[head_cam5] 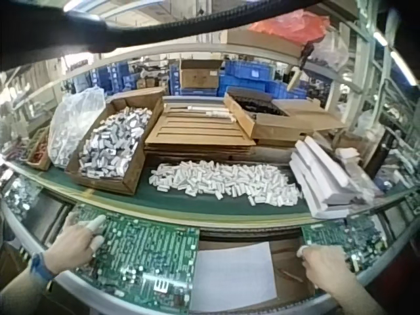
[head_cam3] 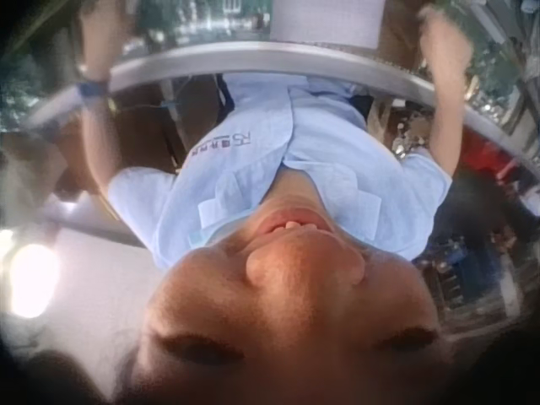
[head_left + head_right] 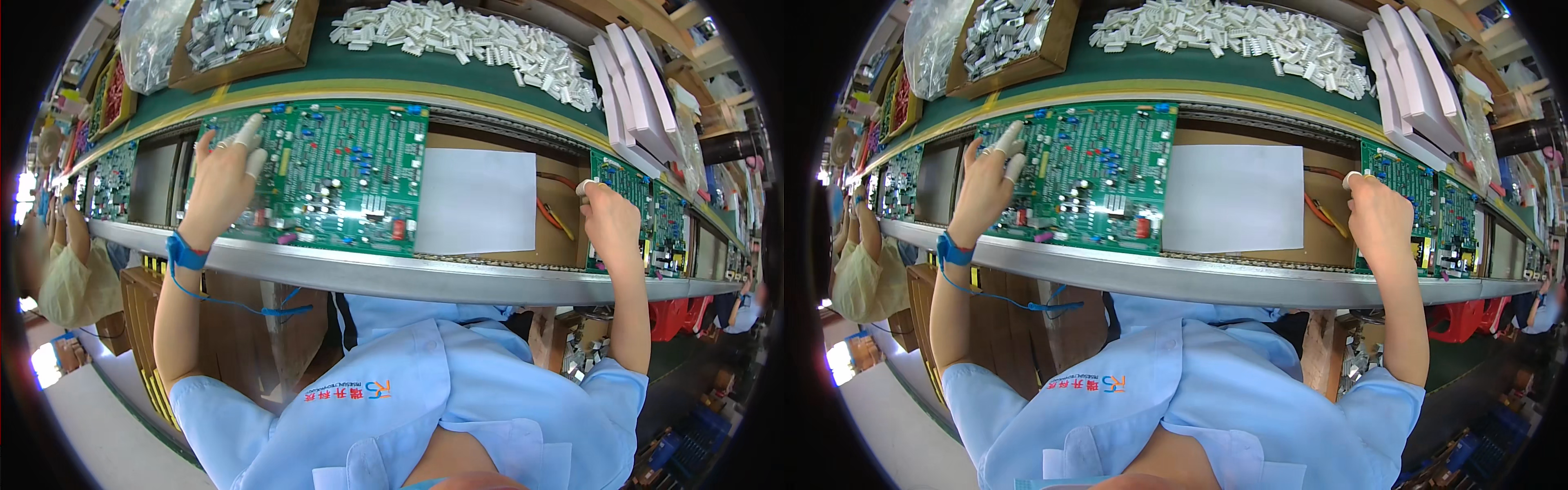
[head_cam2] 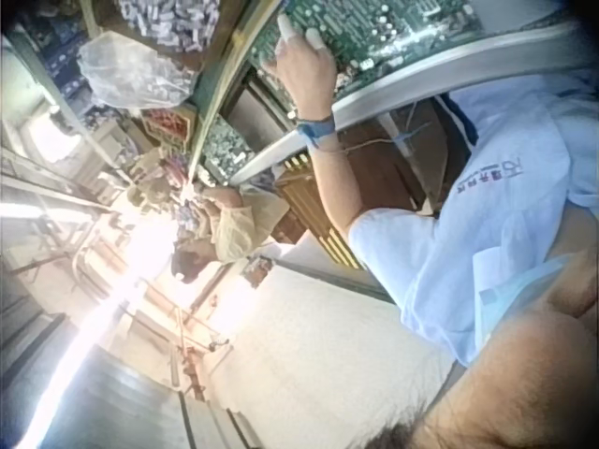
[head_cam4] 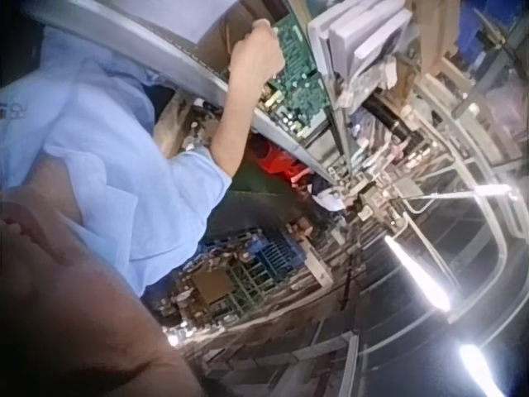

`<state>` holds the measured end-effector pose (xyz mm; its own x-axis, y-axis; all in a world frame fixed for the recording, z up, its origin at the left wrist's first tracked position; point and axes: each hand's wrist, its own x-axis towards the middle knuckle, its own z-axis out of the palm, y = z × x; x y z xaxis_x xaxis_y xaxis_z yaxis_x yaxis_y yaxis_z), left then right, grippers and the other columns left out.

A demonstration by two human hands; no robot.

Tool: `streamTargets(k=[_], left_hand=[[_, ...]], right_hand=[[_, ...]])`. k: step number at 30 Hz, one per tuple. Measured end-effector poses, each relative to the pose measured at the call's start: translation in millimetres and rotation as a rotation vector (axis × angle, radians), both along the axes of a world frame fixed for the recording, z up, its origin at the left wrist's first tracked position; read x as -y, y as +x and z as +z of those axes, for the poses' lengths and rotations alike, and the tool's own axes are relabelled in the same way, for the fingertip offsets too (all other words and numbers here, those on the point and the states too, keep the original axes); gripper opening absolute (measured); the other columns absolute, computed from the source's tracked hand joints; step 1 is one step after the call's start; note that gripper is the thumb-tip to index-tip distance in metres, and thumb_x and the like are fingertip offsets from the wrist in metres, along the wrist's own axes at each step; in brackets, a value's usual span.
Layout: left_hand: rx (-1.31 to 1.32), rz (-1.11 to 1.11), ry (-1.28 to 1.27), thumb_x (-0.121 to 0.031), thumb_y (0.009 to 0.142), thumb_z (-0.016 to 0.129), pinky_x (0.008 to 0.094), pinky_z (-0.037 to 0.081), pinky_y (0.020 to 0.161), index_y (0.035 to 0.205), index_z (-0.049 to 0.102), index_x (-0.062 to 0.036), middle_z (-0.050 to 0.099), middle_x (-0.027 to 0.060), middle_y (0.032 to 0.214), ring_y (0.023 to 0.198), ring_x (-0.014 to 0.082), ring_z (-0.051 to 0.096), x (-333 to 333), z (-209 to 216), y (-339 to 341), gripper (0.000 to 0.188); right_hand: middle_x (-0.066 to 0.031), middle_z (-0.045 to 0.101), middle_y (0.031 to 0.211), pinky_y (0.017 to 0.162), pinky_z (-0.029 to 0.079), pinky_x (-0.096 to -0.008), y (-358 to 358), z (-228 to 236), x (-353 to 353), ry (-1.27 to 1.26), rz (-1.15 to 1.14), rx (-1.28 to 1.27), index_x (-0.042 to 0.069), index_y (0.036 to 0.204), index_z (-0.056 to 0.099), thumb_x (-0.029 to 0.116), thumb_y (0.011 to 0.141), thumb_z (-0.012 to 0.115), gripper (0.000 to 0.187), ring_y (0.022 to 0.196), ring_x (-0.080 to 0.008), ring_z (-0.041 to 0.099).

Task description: The recorder is assembling electronic components onto printed circuit boards (PCBs) on an assembly line.

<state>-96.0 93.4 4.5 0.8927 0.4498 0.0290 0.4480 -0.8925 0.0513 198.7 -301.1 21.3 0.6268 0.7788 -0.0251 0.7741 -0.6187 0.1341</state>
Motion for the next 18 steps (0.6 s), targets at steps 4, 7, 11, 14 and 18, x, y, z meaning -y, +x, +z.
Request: streamTargets(k=[4, 7, 11, 14, 18], left_hand=[[0.106, -0.135, -0.015, -0.014, 0.091, 0.054, 0.0497, 0.029, 0.105, 0.134, 0.046, 0.0020, 0.066, 0.0210, 0.093, 0.087, 0.0346, 0.063, 31.2, 4.8, 18.4, 0.047], [0.024, -0.089, -0.061, -0.012, 0.090, 0.056, 0.0469, 0.025, 0.109, 0.139, 0.043, -0.0026, 0.068, 0.0171, 0.094, 0.096, 0.0314, 0.062, 51.6, 11.9, 38.5, 0.051], [0.109, -0.211, -0.064, -0.013, 0.089, 0.058, 0.0473, 0.027, 0.108, 0.136, 0.046, -0.0030, 0.068, 0.0171, 0.090, 0.093, 0.0325, 0.062, 66.5, 13.6, 52.8, 0.049], [0.167, -0.269, -0.036, -0.012, 0.086, 0.060, 0.0464, 0.030, 0.106, 0.119, 0.060, -0.0072, 0.066, 0.0138, 0.084, 0.090, 0.0304, 0.063, 68.0, 27.7, 78.9, 0.034], [0.321, -0.306, 0.173, -0.010, 0.079, 0.063, 0.0440, 0.036, 0.101, 0.086, 0.068, -0.0122, 0.063, 0.0077, 0.077, 0.084, 0.0251, 0.062, 53.9, 32.8, 140.7, 0.009]], right_hand=[[-0.0118, 0.066, 0.084, 0.063, 0.051, -0.0422, 10.9, -2.8, 7.1, -0.020, -0.039, 0.041, 0.007, 0.092, 0.061, 0.002, 0.078, 0.061, 0.015, 0.075, -0.0321, 0.065], [-0.0118, 0.066, 0.083, 0.062, 0.050, -0.0427, 17.3, -1.0, 15.4, 0.005, -0.063, 0.047, 0.007, 0.088, 0.061, 0.001, 0.078, 0.059, 0.012, 0.074, -0.0324, 0.065], [-0.0122, 0.066, 0.082, 0.062, 0.050, -0.0440, 24.1, -2.8, 23.0, 0.030, -0.085, 0.051, 0.007, 0.085, 0.062, 0.001, 0.077, 0.059, 0.011, 0.073, -0.0331, 0.065], [-0.0133, 0.066, 0.083, 0.062, 0.049, -0.0453, 36.9, -4.6, 37.4, 0.028, -0.121, 0.053, 0.008, 0.086, 0.063, 0.001, 0.075, 0.058, 0.014, 0.074, -0.0343, 0.064], [-0.0135, 0.065, 0.081, 0.063, 0.049, -0.0465, 53.6, -3.5, 64.5, 0.023, -0.206, 0.136, 0.009, 0.083, 0.062, 0.001, 0.075, 0.057, 0.012, 0.073, -0.0357, 0.064]])
